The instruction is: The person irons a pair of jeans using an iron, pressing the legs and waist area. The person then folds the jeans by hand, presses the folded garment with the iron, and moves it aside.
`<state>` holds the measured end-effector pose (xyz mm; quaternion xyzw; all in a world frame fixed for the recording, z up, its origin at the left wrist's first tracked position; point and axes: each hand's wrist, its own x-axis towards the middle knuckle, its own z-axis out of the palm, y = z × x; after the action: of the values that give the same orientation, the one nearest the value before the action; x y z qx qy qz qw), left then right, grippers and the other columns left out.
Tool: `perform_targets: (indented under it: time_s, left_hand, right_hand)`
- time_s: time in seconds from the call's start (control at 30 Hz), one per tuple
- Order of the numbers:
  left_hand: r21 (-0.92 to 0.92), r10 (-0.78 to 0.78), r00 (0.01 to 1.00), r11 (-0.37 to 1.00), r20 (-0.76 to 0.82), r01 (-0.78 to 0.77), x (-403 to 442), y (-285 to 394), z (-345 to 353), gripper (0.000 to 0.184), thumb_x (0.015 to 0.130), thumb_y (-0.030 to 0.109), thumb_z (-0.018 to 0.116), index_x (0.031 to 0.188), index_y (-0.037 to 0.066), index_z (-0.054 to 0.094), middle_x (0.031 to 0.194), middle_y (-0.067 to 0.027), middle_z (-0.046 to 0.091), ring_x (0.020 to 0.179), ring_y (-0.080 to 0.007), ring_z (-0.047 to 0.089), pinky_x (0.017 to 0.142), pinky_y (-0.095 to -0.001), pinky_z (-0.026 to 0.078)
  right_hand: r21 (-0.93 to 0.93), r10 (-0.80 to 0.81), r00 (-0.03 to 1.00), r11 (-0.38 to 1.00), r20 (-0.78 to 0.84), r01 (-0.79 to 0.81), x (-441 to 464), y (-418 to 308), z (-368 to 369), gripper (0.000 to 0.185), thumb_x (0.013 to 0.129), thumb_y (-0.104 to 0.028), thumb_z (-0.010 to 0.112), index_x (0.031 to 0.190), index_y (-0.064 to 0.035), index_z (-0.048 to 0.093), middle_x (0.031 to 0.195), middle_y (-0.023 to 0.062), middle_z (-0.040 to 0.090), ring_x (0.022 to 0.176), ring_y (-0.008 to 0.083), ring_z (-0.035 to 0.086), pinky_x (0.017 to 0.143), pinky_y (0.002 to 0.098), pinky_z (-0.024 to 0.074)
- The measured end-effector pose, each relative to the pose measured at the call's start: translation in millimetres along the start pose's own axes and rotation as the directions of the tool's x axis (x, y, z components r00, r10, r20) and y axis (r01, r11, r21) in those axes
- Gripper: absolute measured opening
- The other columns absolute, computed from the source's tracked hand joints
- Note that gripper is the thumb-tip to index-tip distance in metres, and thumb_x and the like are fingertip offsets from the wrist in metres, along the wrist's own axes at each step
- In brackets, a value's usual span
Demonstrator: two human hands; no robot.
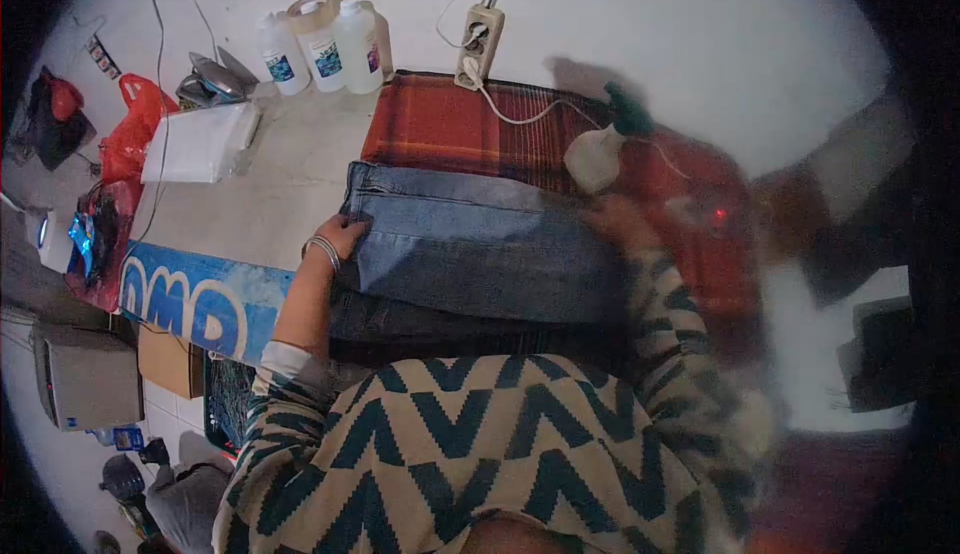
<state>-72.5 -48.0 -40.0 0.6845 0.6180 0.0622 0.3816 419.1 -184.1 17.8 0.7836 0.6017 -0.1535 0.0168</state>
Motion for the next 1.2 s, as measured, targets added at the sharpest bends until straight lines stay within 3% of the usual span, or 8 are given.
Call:
perform_targets:
  time_s: [0.2, 0.27, 0.4, 0.57, 0.7, 0.97, 1.07, 1.2]
  left_hand:
    - [0.176, -0.004, 0.978, 0.983, -0.207, 0.041, -31.2, 26.7, -0.5, 0.054, 0.087, 0.043, 0.052, 0.114, -0.003, 0.057, 0.111, -0.0277, 0.060, 0.107, -0.0409, 0.056, 0.092, -0.0458, 0.043]
    - [0.179, -0.004, 0.953, 0.982, -0.303, 0.061, -39.2, 27.0, 4.5, 0.048, 0.090, 0.042, 0.048, 0.110, -0.001, 0.057, 0.105, -0.0285, 0.061, 0.102, -0.0429, 0.057, 0.089, -0.0479, 0.045]
    - [0.195, 0.023, 0.939, 0.980, -0.343, 0.047, -37.7, 22.4, 13.1, 0.047, 0.091, 0.041, 0.046, 0.112, 0.000, 0.056, 0.104, -0.0281, 0.061, 0.099, -0.0433, 0.058, 0.086, -0.0486, 0.046]
    - [0.227, 0.051, 0.940, 0.973, -0.338, 0.029, -34.6, 18.4, 15.3, 0.049, 0.092, 0.044, 0.043, 0.113, 0.001, 0.054, 0.102, -0.0274, 0.062, 0.098, -0.0429, 0.059, 0.085, -0.0497, 0.046]
    - [0.241, 0.031, 0.934, 0.969, -0.357, 0.060, -31.6, 18.6, 17.9, 0.050, 0.092, 0.046, 0.041, 0.111, 0.002, 0.054, 0.103, -0.0268, 0.062, 0.098, -0.0429, 0.059, 0.086, -0.0495, 0.046]
    - [0.258, 0.062, 0.927, 0.965, -0.371, 0.039, -29.8, 21.6, 21.3, 0.053, 0.092, 0.047, 0.040, 0.116, 0.002, 0.053, 0.108, -0.0271, 0.061, 0.102, -0.0421, 0.058, 0.088, -0.0476, 0.045]
    - [0.267, 0.028, 0.939, 0.961, -0.342, 0.069, -27.4, 24.6, 19.8, 0.053, 0.092, 0.047, 0.040, 0.118, 0.003, 0.053, 0.109, -0.0264, 0.061, 0.102, -0.0416, 0.058, 0.089, -0.0468, 0.045]
    - [0.278, 0.026, 0.941, 0.958, -0.338, 0.073, -24.1, 26.2, 19.7, 0.052, 0.092, 0.046, 0.040, 0.118, 0.003, 0.054, 0.109, -0.0259, 0.061, 0.103, -0.0411, 0.058, 0.090, -0.0462, 0.045]
  right_hand:
    - [0.179, 0.087, 0.996, 0.980, 0.006, -0.087, -19.7, 37.7, -4.7, 0.057, 0.077, -0.058, 0.059, 0.095, -0.0062, 0.071, 0.104, 0.0149, 0.066, 0.098, 0.0358, 0.060, 0.090, 0.0511, 0.0400]
    - [-0.072, 0.000, 0.956, 0.997, -0.293, -0.022, -17.4, 48.9, 14.4, 0.057, 0.077, -0.060, 0.058, 0.094, -0.0071, 0.071, 0.097, 0.0149, 0.067, 0.099, 0.0368, 0.059, 0.091, 0.0547, 0.0364]
    - [-0.262, 0.004, 0.976, 0.963, -0.220, -0.063, -37.4, 18.7, 9.6, 0.054, 0.080, -0.056, 0.058, 0.103, -0.0075, 0.068, 0.100, 0.0174, 0.064, 0.101, 0.0373, 0.057, 0.091, 0.0543, 0.0367]
    - [0.101, 0.094, 0.859, 0.994, -0.503, -0.050, -52.7, -9.9, 42.0, 0.054, 0.087, -0.042, 0.055, 0.128, -0.0080, 0.051, 0.130, 0.0208, 0.048, 0.122, 0.0360, 0.043, 0.100, 0.0568, 0.0303]
    - [-0.106, 0.022, 0.909, 0.992, -0.417, -0.072, -94.3, -57.7, 64.8, 0.058, 0.089, -0.042, 0.051, 0.135, -0.0079, 0.044, 0.141, 0.0220, 0.037, 0.134, 0.0351, 0.030, 0.106, 0.0561, 0.0252]
    - [0.090, 0.431, 0.856, 0.901, -0.287, -0.423, -81.3, -7.6, 69.9, 0.061, 0.094, -0.045, 0.040, 0.142, -0.0084, 0.034, 0.150, 0.0183, 0.023, 0.139, 0.0375, 0.020, 0.108, 0.0578, 0.0216]
    - [-0.067, 0.116, 0.898, 0.985, -0.424, -0.159, -90.7, -31.3, 67.2, 0.060, 0.094, -0.045, 0.038, 0.143, -0.0106, 0.033, 0.150, 0.0173, 0.023, 0.139, 0.0375, 0.019, 0.108, 0.0595, 0.0207]
    - [-0.086, 0.085, 0.921, 0.988, -0.381, -0.127, -113.7, -26.2, 98.1, 0.058, 0.095, -0.044, 0.037, 0.142, -0.0116, 0.034, 0.150, 0.0177, 0.023, 0.138, 0.0393, 0.020, 0.107, 0.0613, 0.0204]
